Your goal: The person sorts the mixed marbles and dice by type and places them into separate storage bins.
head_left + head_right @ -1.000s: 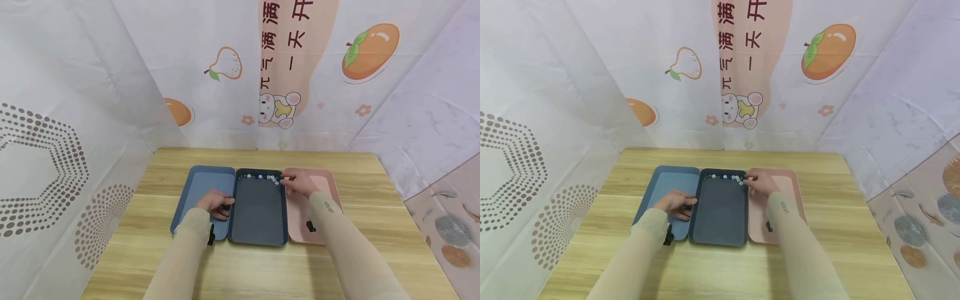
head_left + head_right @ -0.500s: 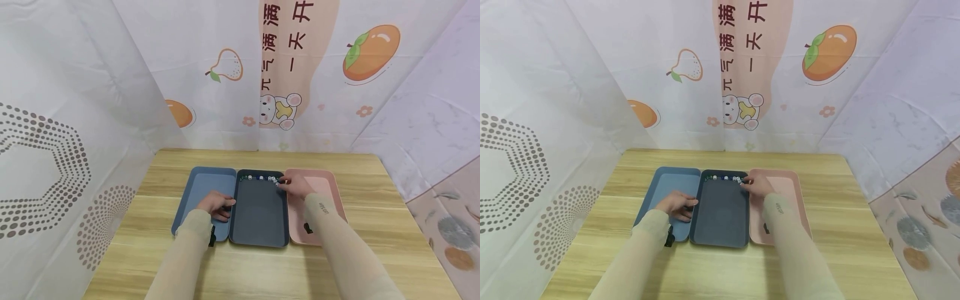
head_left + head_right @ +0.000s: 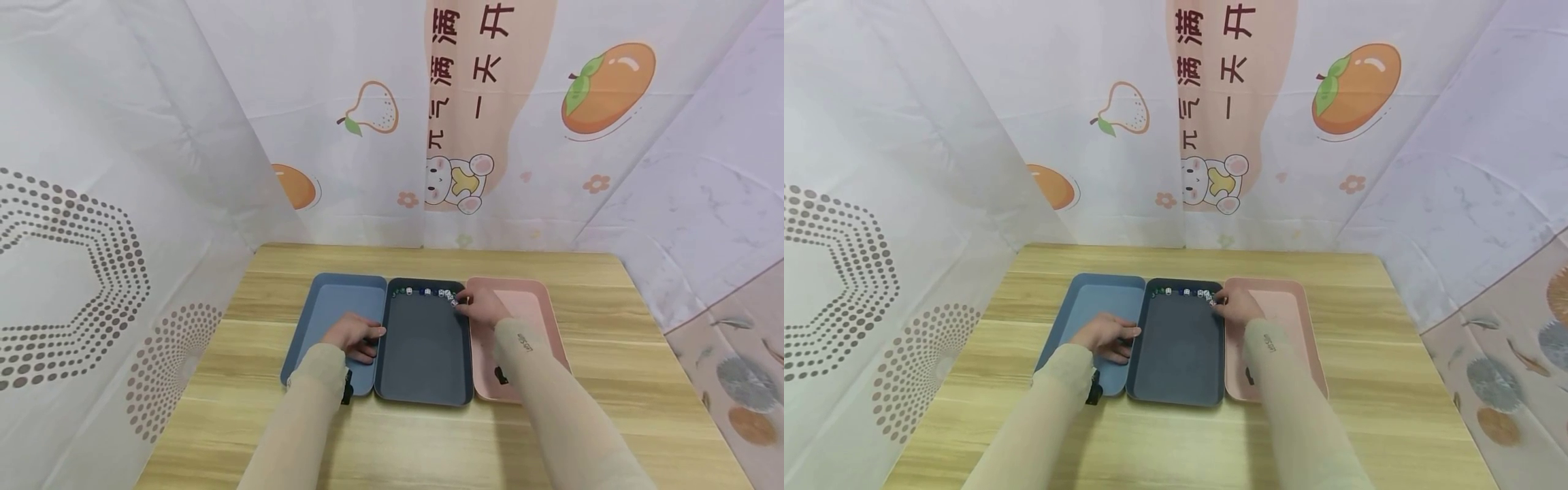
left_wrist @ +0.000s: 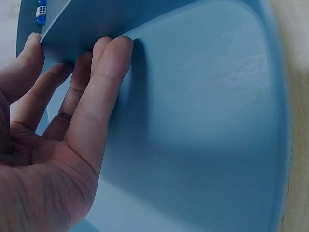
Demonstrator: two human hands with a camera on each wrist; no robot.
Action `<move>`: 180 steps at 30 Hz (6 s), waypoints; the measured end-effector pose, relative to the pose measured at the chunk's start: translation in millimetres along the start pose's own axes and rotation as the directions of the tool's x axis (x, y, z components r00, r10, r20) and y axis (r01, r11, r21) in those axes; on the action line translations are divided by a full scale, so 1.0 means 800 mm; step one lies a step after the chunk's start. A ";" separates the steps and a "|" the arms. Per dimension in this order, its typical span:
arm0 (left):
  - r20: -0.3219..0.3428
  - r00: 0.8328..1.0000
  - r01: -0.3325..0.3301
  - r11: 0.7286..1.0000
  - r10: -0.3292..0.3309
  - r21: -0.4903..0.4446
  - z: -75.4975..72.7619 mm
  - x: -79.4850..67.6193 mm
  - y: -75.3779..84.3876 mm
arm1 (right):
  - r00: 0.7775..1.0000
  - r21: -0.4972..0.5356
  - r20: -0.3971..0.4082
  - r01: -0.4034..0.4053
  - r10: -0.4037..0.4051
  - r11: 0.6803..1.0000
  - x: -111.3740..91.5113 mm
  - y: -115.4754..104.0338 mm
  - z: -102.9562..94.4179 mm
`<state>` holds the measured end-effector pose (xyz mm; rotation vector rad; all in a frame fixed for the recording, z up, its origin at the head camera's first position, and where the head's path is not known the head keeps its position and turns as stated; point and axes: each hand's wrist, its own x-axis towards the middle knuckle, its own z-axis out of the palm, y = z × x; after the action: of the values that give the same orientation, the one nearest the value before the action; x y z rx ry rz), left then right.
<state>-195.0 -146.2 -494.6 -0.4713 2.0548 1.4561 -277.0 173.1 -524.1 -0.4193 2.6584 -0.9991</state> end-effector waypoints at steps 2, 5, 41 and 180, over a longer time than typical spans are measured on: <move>0.001 1.000 0.002 1.000 -0.002 -0.003 0.000 0.001 -0.001 | 1.000 0.000 -0.001 0.002 -0.002 1.000 0.000 0.000 0.001; 0.000 1.000 0.006 1.000 -0.006 -0.008 0.001 0.002 -0.001 | 1.000 -0.005 -0.004 -0.003 0.003 1.000 0.001 0.000 0.001; -0.011 1.000 0.013 1.000 -0.013 0.006 0.000 0.000 -0.001 | 0.993 -0.049 -0.067 -0.099 0.096 0.994 -0.004 -0.017 0.012; -0.008 1.000 -0.018 1.000 0.018 -0.005 0.001 -0.005 -0.004 | 0.957 -0.050 -0.183 -0.238 0.225 0.970 -0.053 0.058 -0.044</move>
<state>-190.3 -146.7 -494.7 -0.4623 2.0674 1.4729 -258.1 242.6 -523.0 -0.0297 2.8236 -0.9089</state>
